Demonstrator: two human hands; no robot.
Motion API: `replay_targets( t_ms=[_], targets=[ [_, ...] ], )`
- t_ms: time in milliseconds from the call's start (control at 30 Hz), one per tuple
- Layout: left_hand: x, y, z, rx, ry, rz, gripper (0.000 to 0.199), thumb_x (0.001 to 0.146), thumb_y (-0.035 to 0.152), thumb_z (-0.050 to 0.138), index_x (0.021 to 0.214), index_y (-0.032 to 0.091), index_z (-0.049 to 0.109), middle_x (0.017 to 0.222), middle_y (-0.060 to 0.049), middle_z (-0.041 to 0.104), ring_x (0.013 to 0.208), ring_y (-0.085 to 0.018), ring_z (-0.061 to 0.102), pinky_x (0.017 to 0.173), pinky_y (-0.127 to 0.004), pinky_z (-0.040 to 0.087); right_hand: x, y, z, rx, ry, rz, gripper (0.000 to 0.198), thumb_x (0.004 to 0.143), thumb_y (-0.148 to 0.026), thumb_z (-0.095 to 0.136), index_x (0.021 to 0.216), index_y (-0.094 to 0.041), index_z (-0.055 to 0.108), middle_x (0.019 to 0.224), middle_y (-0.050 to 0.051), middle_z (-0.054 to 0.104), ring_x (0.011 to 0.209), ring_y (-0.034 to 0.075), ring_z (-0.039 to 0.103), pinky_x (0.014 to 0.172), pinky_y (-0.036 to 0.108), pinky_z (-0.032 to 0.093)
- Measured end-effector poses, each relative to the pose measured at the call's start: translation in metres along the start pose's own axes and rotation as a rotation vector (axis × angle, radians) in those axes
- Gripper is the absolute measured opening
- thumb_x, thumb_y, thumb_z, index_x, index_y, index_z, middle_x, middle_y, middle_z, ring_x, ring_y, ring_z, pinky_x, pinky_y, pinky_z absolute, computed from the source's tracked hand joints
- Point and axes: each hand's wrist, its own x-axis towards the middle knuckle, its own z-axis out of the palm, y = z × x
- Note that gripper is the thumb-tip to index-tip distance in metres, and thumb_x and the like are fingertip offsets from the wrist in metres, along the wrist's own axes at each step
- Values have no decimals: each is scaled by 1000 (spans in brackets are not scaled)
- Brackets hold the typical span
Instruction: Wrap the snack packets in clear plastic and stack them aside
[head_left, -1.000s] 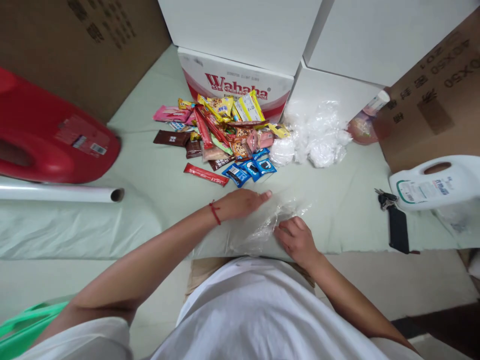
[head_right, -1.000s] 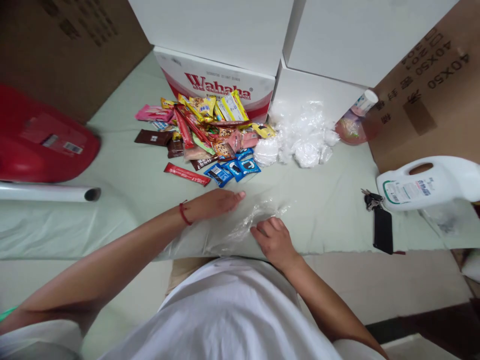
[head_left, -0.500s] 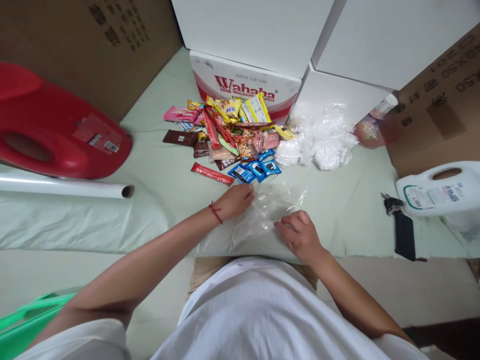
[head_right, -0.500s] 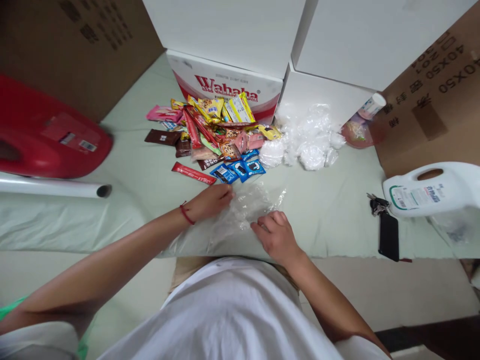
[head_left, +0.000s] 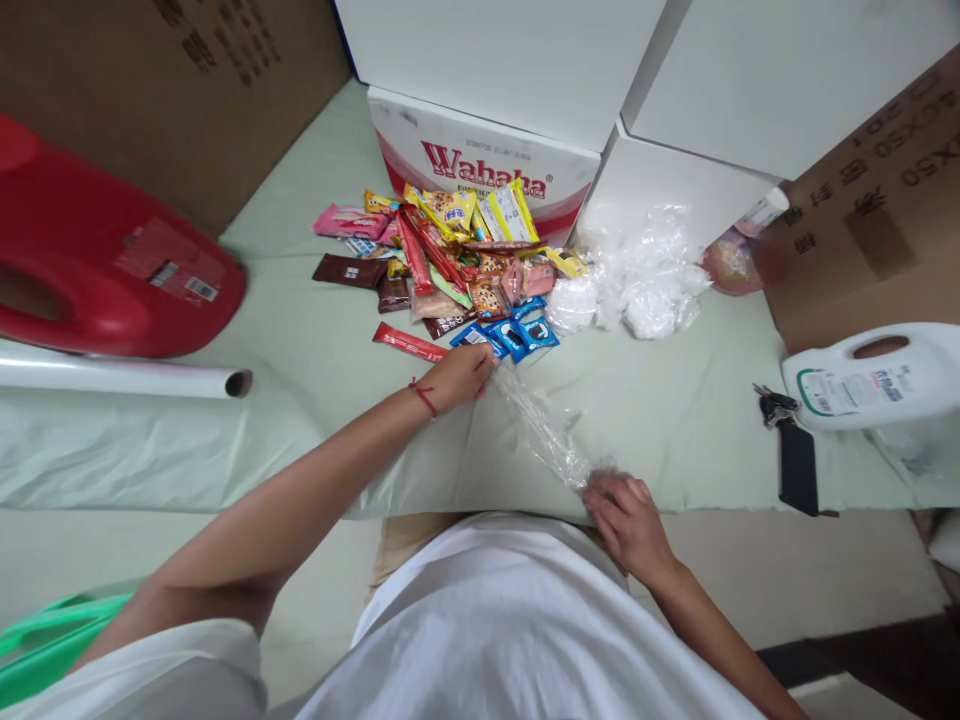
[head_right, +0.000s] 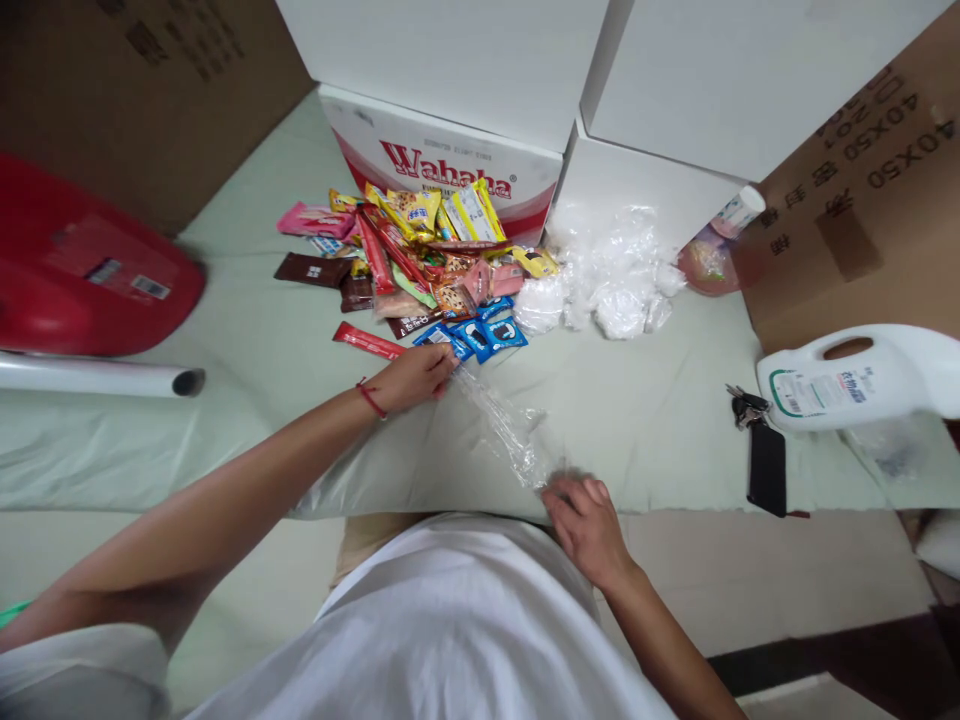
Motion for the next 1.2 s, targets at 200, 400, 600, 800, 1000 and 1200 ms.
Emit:
replay_targets(
  t_ms=[200,400,600,800,1000,1200],
  targets=[
    [-3,6,7,-68,-38,-17,33,95,45,45,70,24,50,54,0,60,51,-17,51,55,-30,36,28,-6,-30,287,165,253,22,104,-18,55,115,-24,72,109,9,72,85,18,71,63,29,55],
    [-6,15,11,-46,-7,7,24,93,36,45,79,21,58,72,-3,67,63,-18,59,62,-30,46,86,-15,-20,133,-63,152,47,99,-38,68,142,-20,61,134,16,67,116,31,63,99,50,55],
    [-40,33,8,102,287,541,61,78,9,48,137,19,60,149,-13,59,135,-26,58,114,-42,47,108,-12,16,73,-279,143,44,98,-16,60,142,-16,63,105,11,71,96,27,58,88,41,53],
    [-37,29,21,258,-36,611,75,81,4,45,153,25,50,129,-8,71,117,-23,68,97,-34,53,111,-15,14,33,-241,57,29,99,-13,57,124,-15,72,90,8,69,87,24,55,81,36,47],
    [-9,-15,14,186,46,523,25,82,7,46,79,19,68,97,-9,70,97,-23,64,89,-34,51,91,-31,-14,3,-151,-6,16,104,-20,58,103,-18,73,85,7,68,83,23,53,77,36,44],
    [-12,-33,6,99,37,533,22,70,6,50,77,19,67,112,-11,74,107,-25,66,101,-41,51,88,-69,-4,-53,-561,-127,16,103,-16,55,94,-21,68,84,1,68,64,15,57,56,32,37]
  ],
)
